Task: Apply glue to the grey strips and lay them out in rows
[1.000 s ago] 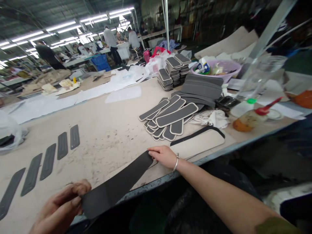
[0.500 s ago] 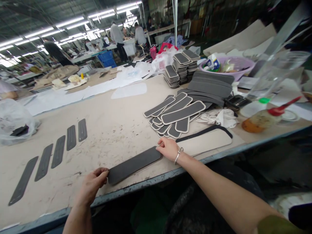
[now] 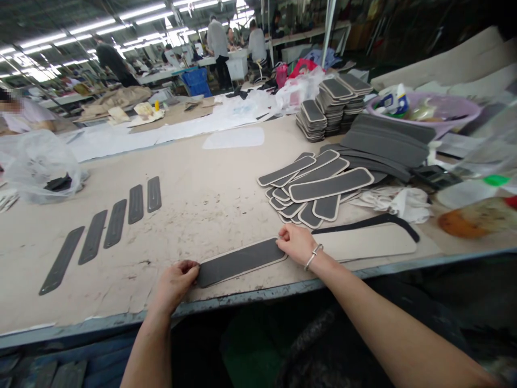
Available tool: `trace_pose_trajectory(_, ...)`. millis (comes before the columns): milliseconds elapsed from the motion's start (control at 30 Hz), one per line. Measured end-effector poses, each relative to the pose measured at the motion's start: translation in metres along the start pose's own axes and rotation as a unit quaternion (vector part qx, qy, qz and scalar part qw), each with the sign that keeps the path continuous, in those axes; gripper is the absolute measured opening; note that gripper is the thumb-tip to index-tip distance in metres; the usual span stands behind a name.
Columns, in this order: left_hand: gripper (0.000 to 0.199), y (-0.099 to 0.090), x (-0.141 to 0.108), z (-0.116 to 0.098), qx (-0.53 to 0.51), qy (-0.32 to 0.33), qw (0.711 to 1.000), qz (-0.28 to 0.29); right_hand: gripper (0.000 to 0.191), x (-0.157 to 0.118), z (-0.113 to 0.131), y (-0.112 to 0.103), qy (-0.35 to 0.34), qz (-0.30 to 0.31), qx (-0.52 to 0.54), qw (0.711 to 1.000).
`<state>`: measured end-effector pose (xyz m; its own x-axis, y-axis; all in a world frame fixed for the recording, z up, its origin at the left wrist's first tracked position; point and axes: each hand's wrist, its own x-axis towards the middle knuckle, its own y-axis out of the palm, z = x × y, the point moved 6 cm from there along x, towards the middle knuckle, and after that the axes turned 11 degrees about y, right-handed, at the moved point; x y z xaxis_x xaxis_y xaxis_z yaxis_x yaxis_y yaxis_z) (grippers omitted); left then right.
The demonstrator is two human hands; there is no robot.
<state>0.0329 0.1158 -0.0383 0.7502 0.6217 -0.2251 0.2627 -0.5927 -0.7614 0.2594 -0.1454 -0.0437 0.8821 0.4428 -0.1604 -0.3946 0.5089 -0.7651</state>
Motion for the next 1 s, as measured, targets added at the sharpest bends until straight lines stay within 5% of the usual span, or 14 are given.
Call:
trace_pose_trajectory(300, 0.032, 0.005, -0.001, 0.005, -0.16, 0.01, 0.987, 0.008, 0.011, 0.0, 0.001, 0.003, -0.014, 0.011, -0.027, 0.999)
trace_pose_trajectory(633, 0.019, 0.0, -0.005, -0.011, 0.018, -0.001, 0.999, -0.027, 0.013, 0.0, 0.004, 0.002, -0.013, 0.023, -0.044, 0.999)
trace_pose_trajectory(1000, 0.022, 0.002, -0.001, -0.004, 0.011, 0.003, 1.0, -0.019, 0.018, 0.0, 0.002, 0.004, -0.019, 0.028, -0.047, 0.998)
